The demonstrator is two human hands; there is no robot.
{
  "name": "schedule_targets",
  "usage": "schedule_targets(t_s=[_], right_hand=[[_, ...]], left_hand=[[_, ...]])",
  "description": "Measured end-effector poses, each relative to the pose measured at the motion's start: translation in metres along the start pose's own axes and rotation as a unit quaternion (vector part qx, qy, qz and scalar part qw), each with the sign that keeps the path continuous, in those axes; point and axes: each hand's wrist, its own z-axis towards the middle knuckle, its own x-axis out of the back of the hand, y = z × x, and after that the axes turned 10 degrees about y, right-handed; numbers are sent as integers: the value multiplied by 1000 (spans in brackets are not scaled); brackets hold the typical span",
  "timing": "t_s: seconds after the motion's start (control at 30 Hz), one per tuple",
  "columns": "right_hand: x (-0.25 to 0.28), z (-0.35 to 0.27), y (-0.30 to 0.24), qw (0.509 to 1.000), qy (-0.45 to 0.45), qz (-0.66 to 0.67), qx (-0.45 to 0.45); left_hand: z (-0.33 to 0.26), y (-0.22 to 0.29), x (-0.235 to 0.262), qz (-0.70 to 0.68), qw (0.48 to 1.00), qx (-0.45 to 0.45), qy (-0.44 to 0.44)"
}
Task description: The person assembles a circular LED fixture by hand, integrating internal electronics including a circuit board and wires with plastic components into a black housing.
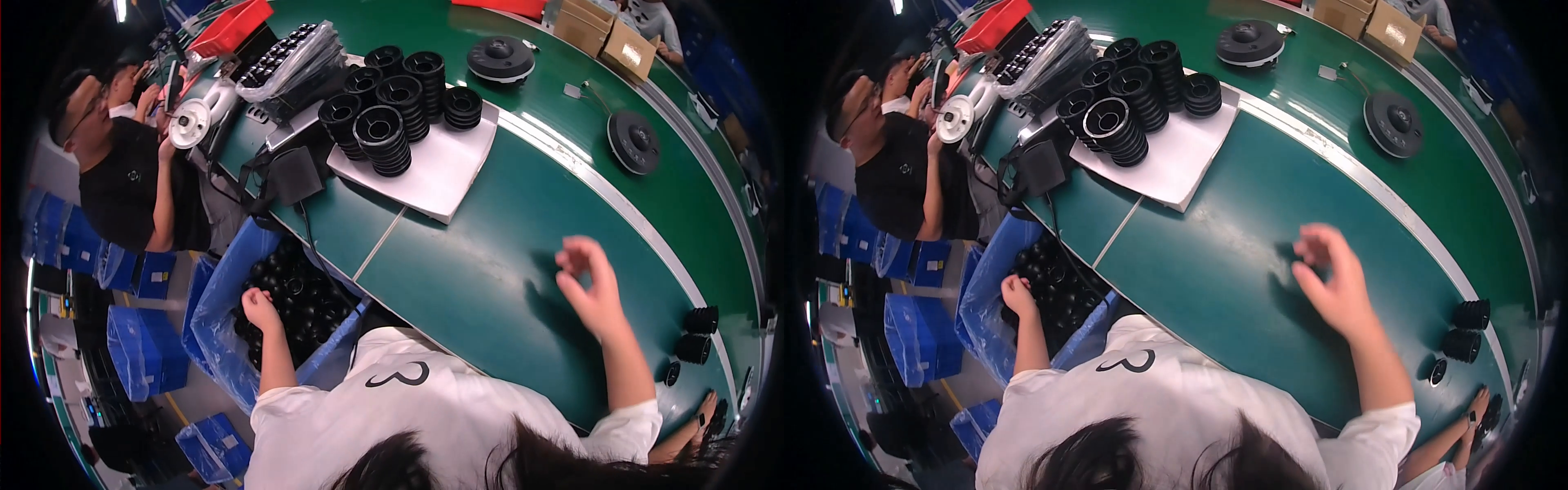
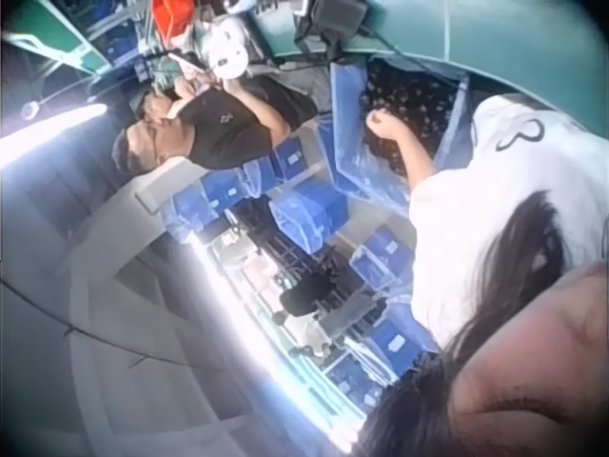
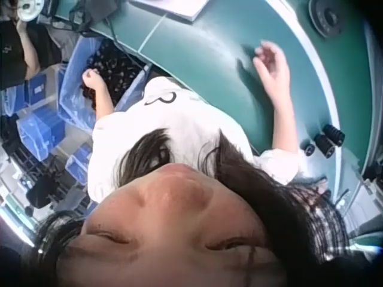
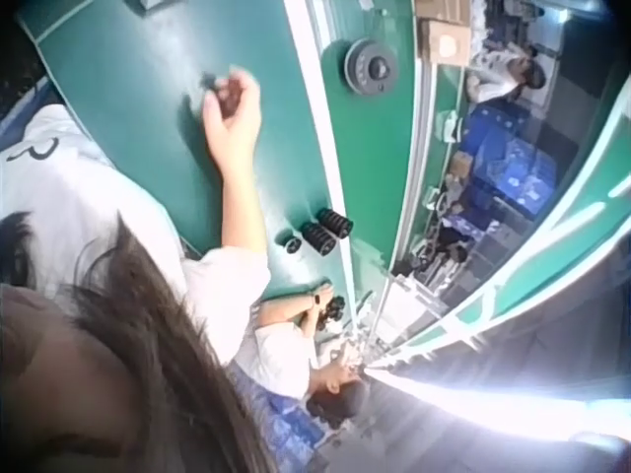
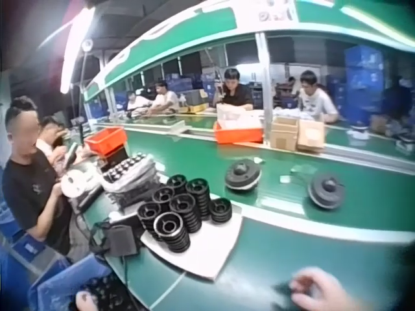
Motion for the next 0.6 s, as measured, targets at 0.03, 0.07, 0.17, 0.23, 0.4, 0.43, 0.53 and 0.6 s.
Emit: schedule_targets(t_s=[0.03, 0.07, 0.17, 0.23, 0.4, 0.43, 0.53, 0.6], right_hand=[[-10, 23, -8, 999, 8, -30, 31], [-19, 47, -16, 996, 17, -61, 61], [-50, 115, -23, 983, 82, -116, 116], [-65, 151, -24, 974, 99, -146, 141], [-96, 192, -42, 941, 39, -328, 70], [-100, 197, -45, 931, 40, -359, 58], [-105, 205, -45, 912, 45, -404, 49], [-109, 205, -43, 906, 45, -419, 52]], left_hand=[[-4, -17, -1, 0, 1000, 2, -10], [-7, -29, -6, -16, 998, 68, -8], [-21, -47, -18, -60, 973, 223, -6], [-27, -59, -24, -61, 964, 258, -17], [-42, -72, -21, -32, 957, 287, -36], [-43, -71, -21, -31, 955, 291, -39], [-42, -69, -22, -37, 954, 296, -40], [-41, -69, -24, -39, 953, 295, -47]])
